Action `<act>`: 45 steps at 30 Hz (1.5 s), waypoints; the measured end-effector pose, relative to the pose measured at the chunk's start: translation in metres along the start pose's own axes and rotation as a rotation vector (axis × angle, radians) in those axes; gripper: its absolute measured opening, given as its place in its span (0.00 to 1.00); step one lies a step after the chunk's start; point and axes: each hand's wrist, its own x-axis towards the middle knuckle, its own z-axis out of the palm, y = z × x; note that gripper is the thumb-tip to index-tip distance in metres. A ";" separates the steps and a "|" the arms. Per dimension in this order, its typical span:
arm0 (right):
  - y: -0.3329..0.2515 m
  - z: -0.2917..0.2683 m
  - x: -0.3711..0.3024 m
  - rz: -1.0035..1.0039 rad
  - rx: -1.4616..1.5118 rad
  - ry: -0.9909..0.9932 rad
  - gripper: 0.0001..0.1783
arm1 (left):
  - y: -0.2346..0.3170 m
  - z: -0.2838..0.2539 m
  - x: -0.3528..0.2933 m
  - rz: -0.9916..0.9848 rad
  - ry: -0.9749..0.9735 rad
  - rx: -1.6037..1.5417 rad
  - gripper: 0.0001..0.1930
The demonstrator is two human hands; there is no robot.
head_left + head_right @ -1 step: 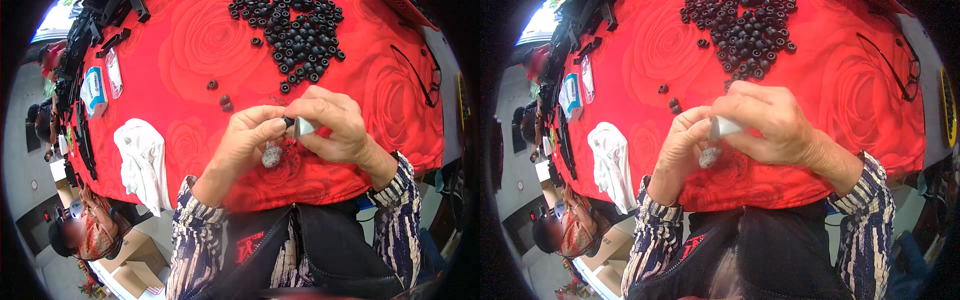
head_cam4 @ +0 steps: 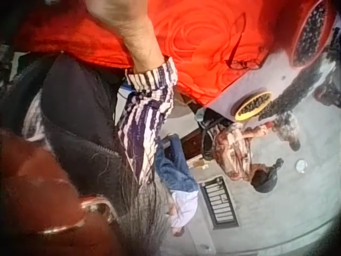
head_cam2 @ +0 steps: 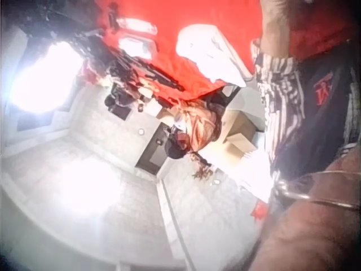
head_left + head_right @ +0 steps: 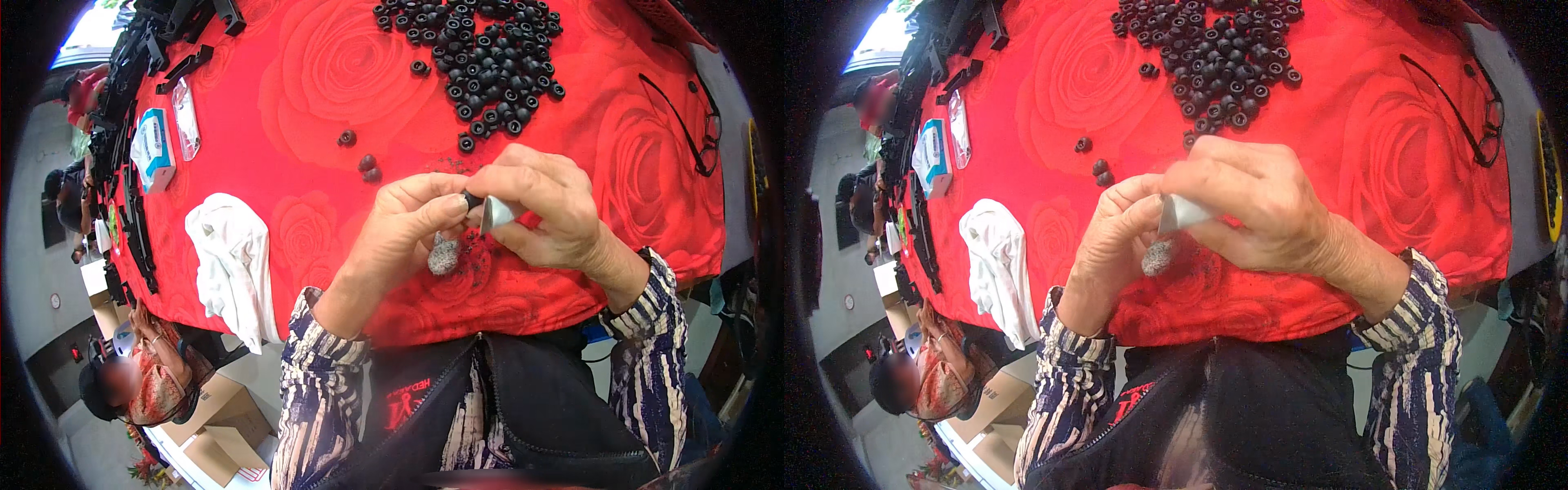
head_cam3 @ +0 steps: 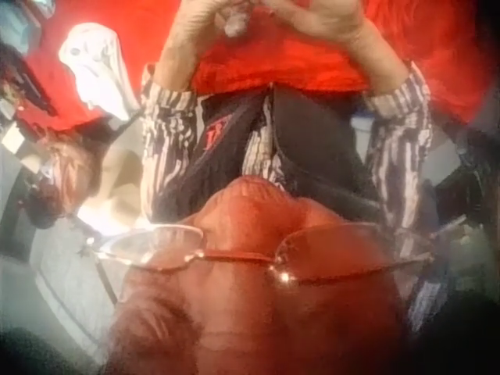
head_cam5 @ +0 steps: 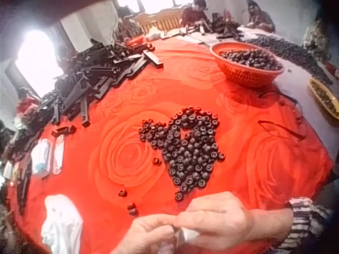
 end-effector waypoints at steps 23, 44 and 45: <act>0.008 -0.011 0.003 0.249 0.003 -0.106 0.10 | 0.001 -0.003 0.002 0.167 -0.015 0.153 0.12; 0.009 -0.013 0.004 0.246 0.057 -0.174 0.09 | -0.002 -0.001 0.001 0.083 0.049 0.162 0.12; 0.009 -0.012 0.004 0.239 0.056 -0.174 0.09 | -0.002 -0.001 0.001 0.082 0.049 0.162 0.12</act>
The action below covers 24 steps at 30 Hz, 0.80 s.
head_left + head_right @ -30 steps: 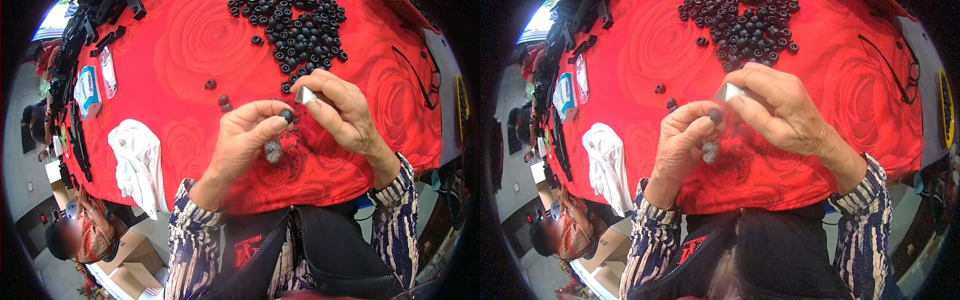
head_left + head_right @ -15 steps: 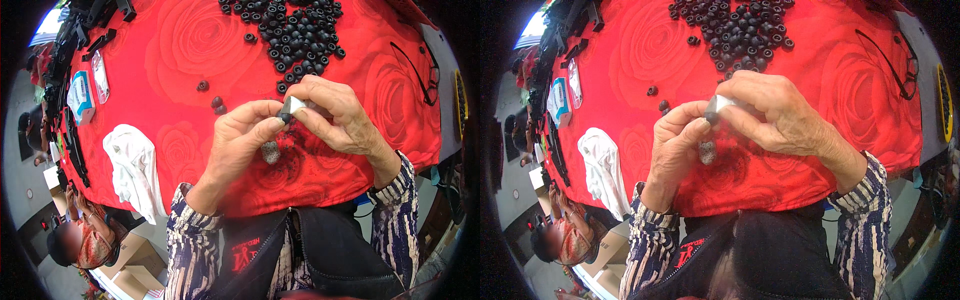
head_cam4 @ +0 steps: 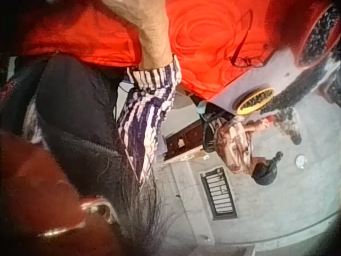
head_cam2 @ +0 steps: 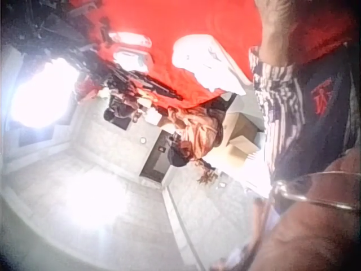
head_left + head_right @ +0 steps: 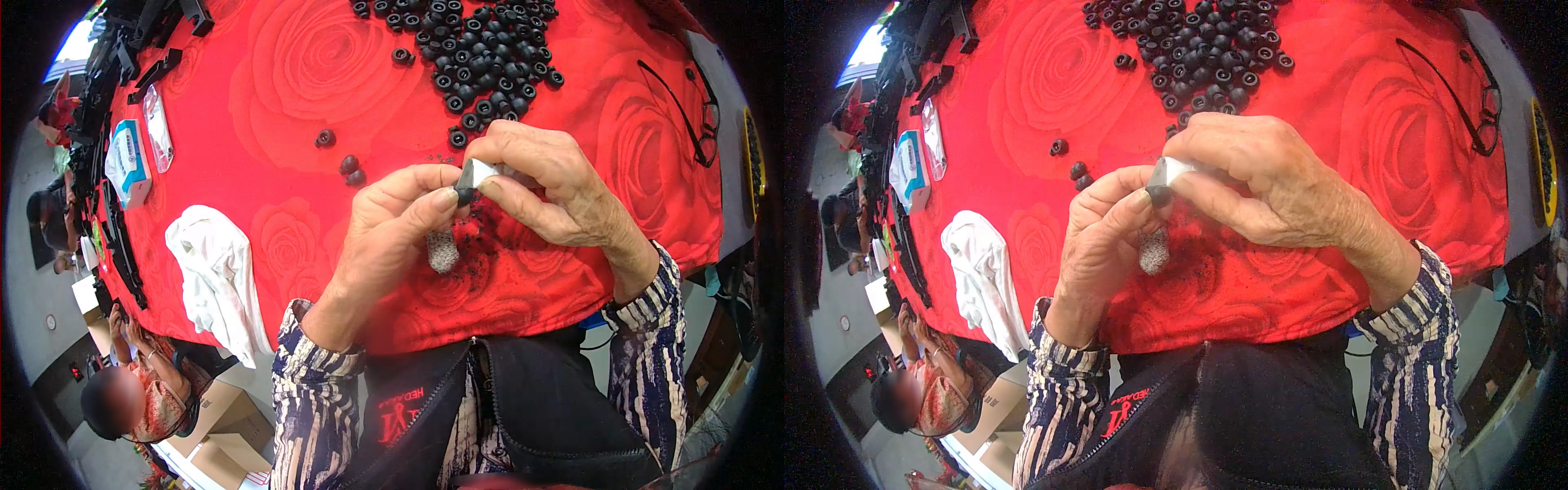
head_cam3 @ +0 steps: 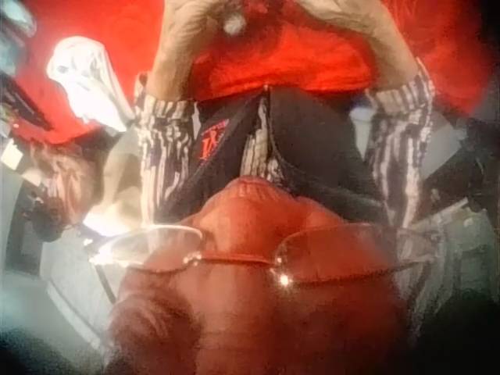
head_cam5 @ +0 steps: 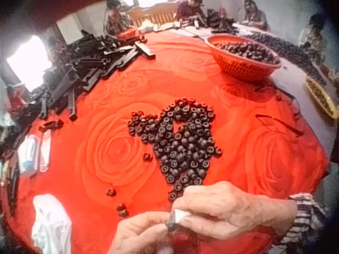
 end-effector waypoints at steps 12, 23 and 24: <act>0.008 -0.005 0.000 -0.037 0.056 -0.078 0.08 | -0.002 -0.002 0.004 -0.073 -0.062 -0.134 0.12; -0.004 0.004 -0.002 -0.183 -0.120 -0.126 0.08 | 0.005 -0.019 0.011 0.060 -0.080 -0.366 0.11; -0.002 -0.002 -0.001 -0.155 -0.010 -0.045 0.08 | 0.002 -0.015 0.009 0.029 -0.028 -0.374 0.11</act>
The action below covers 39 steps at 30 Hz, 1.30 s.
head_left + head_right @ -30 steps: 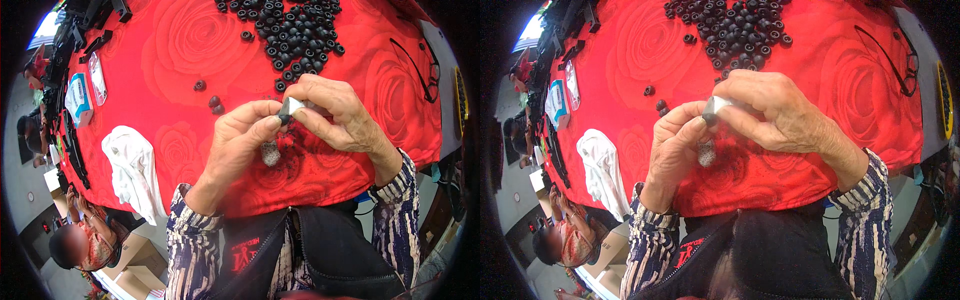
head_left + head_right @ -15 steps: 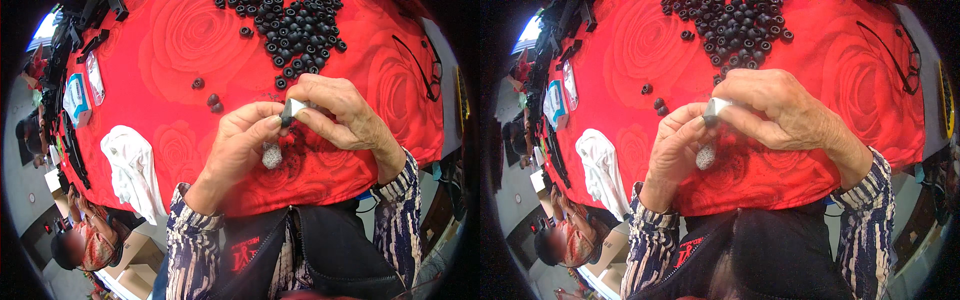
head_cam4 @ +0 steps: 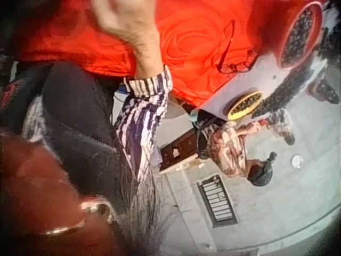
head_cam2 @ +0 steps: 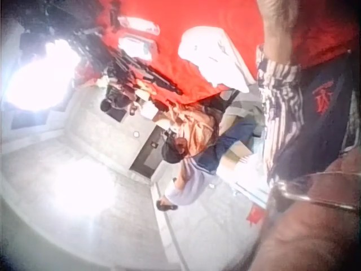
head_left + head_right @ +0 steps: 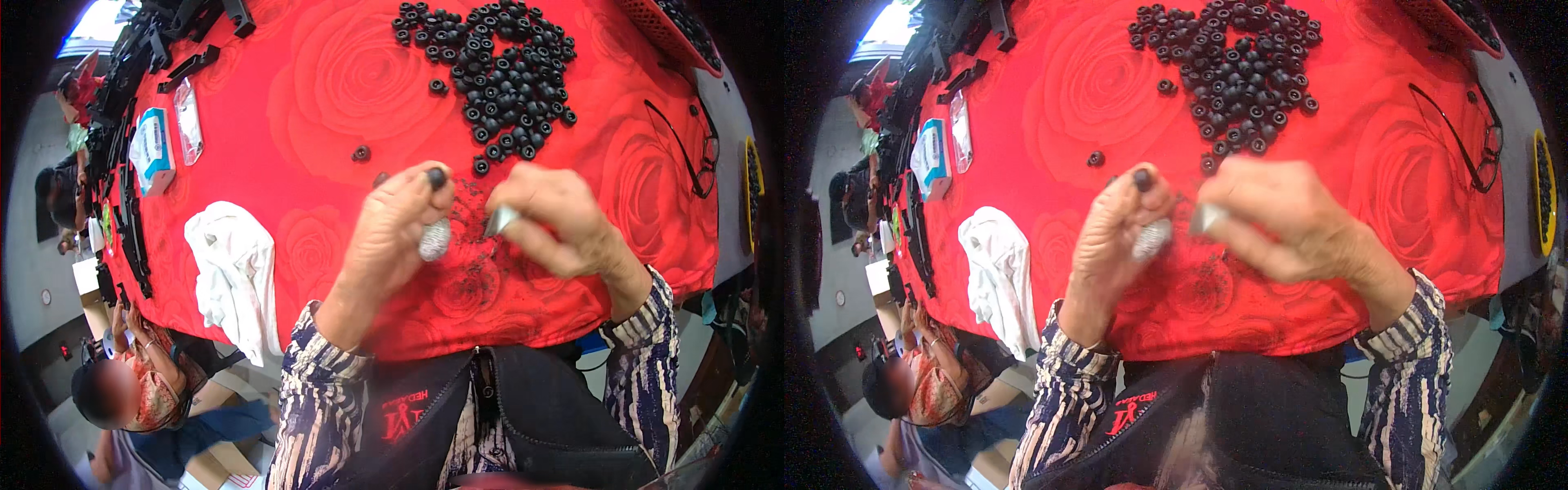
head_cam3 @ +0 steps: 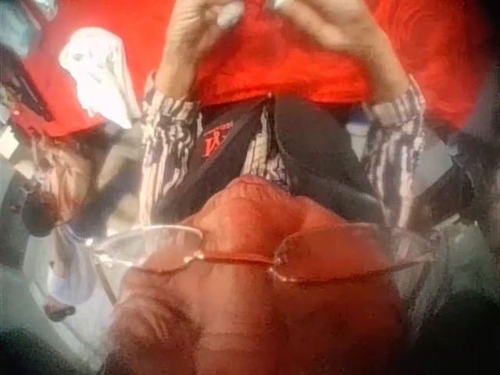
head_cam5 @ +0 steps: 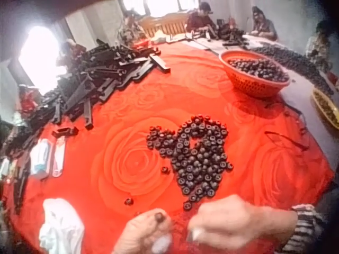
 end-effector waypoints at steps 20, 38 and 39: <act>-0.007 0.014 -0.001 -0.233 -0.243 0.180 0.19 | -0.005 0.009 -0.008 -0.200 -0.130 0.136 0.12; -0.004 0.005 0.000 0.118 0.048 0.204 0.11 | -0.009 0.019 -0.011 0.090 -0.097 0.289 0.11; -0.007 0.003 0.002 0.156 0.027 0.134 0.10 | -0.009 0.018 -0.011 0.109 -0.067 0.338 0.11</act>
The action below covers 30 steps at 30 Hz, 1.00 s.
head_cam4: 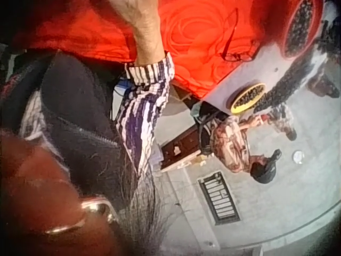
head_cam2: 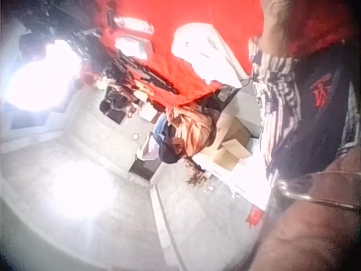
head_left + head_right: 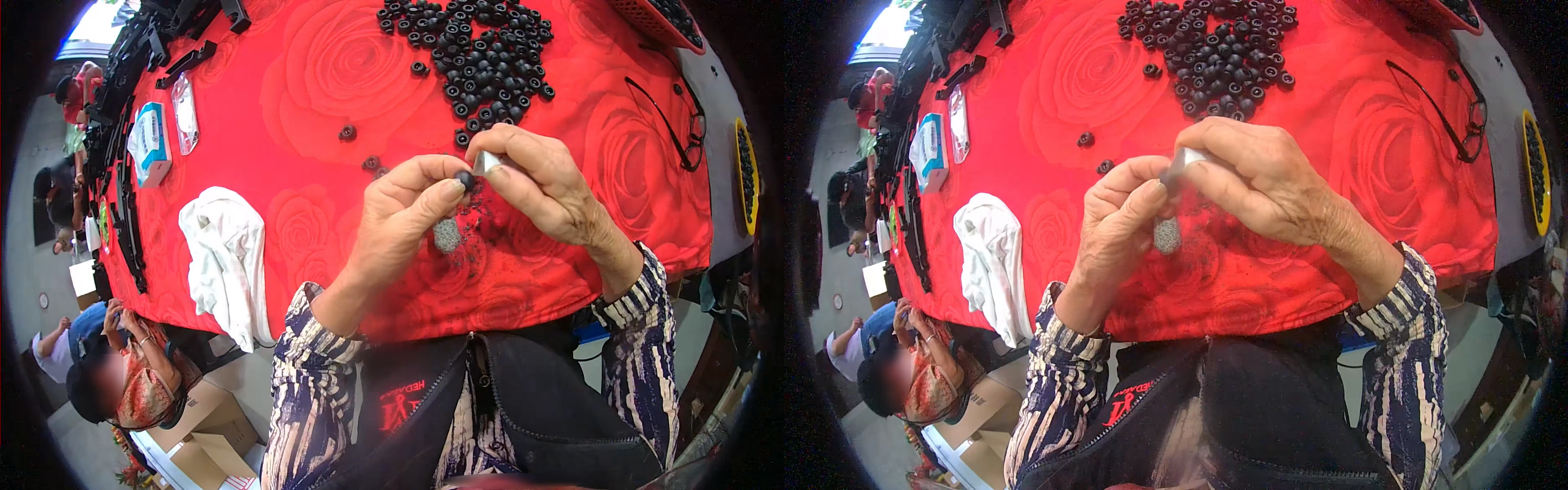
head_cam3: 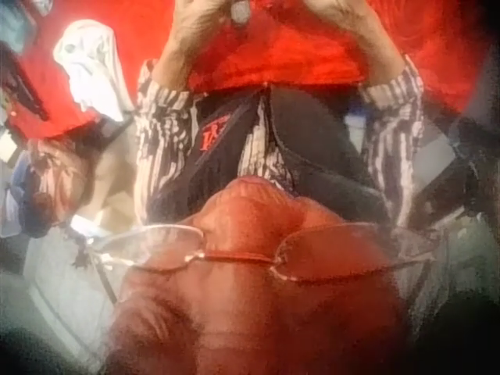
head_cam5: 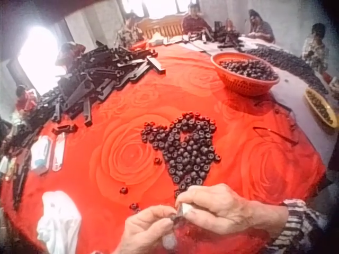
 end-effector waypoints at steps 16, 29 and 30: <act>0.005 -0.003 0.001 0.049 -0.023 -0.094 0.09 | -0.004 -0.007 0.004 -0.025 -0.036 0.087 0.12; 0.010 -0.001 0.000 -0.001 -0.022 -0.058 0.09 | -0.003 -0.006 0.002 -0.050 -0.002 0.068 0.12; 0.011 -0.001 0.000 -0.006 -0.036 -0.063 0.09 | -0.003 -0.006 0.002 -0.032 0.000 0.091 0.12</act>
